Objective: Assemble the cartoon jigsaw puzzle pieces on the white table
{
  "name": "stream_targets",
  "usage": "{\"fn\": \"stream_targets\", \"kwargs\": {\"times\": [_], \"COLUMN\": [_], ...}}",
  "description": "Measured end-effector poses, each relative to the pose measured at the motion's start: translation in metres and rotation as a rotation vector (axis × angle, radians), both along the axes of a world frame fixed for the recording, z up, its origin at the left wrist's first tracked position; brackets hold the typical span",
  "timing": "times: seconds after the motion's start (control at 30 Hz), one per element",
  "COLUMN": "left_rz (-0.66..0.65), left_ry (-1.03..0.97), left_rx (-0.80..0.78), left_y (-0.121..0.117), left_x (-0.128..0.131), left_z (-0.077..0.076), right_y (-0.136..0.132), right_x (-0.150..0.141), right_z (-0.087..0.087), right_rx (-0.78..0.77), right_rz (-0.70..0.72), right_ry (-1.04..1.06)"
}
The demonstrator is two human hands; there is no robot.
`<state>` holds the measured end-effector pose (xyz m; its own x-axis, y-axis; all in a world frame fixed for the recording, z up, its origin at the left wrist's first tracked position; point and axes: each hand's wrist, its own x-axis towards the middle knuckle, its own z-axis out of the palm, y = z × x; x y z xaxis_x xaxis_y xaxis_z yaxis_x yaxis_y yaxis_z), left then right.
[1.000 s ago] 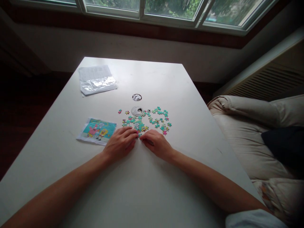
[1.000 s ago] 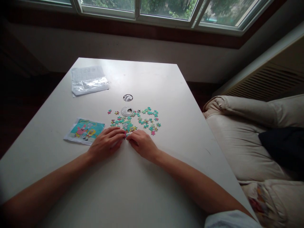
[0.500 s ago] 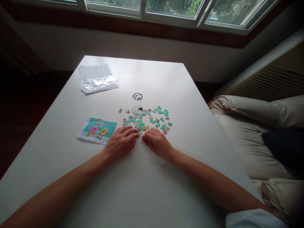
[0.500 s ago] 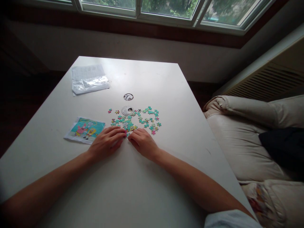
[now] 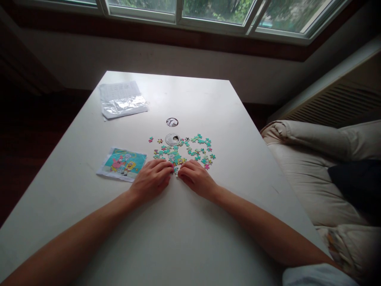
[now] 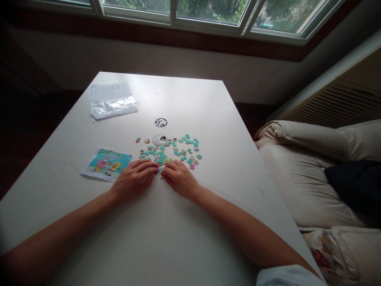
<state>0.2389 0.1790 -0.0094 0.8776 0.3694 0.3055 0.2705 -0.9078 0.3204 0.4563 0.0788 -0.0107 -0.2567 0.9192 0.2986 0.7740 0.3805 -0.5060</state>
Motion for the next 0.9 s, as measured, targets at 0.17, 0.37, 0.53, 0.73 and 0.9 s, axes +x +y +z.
{"fn": "stream_targets", "kwargs": {"times": [0.17, 0.37, 0.53, 0.73, 0.9], "left_rz": [-0.003, -0.006, -0.014, -0.012, -0.016], "left_ry": [0.025, 0.029, 0.014, 0.02, 0.028], "left_rx": [0.002, 0.001, 0.001, 0.004, 0.005], "left_y": [0.0002, 0.0001, 0.0003, 0.0004, 0.0006], "left_x": [0.0, -0.0003, -0.0005, -0.0005, -0.0006], "left_z": [-0.0009, -0.0005, 0.0009, 0.0012, 0.0015], "right_y": [0.0002, 0.001, 0.0001, -0.0005, -0.0015], "right_x": [0.0024, 0.0055, 0.0075, 0.0057, 0.0077], "right_z": [0.0011, -0.0006, -0.0015, 0.0007, 0.0022], "right_rx": [0.004, 0.079, 0.109, 0.103, 0.107], "right_rz": [0.019, 0.058, 0.048, 0.038, 0.002], "right_ry": [-0.001, -0.006, -0.081, -0.122, -0.126]}}
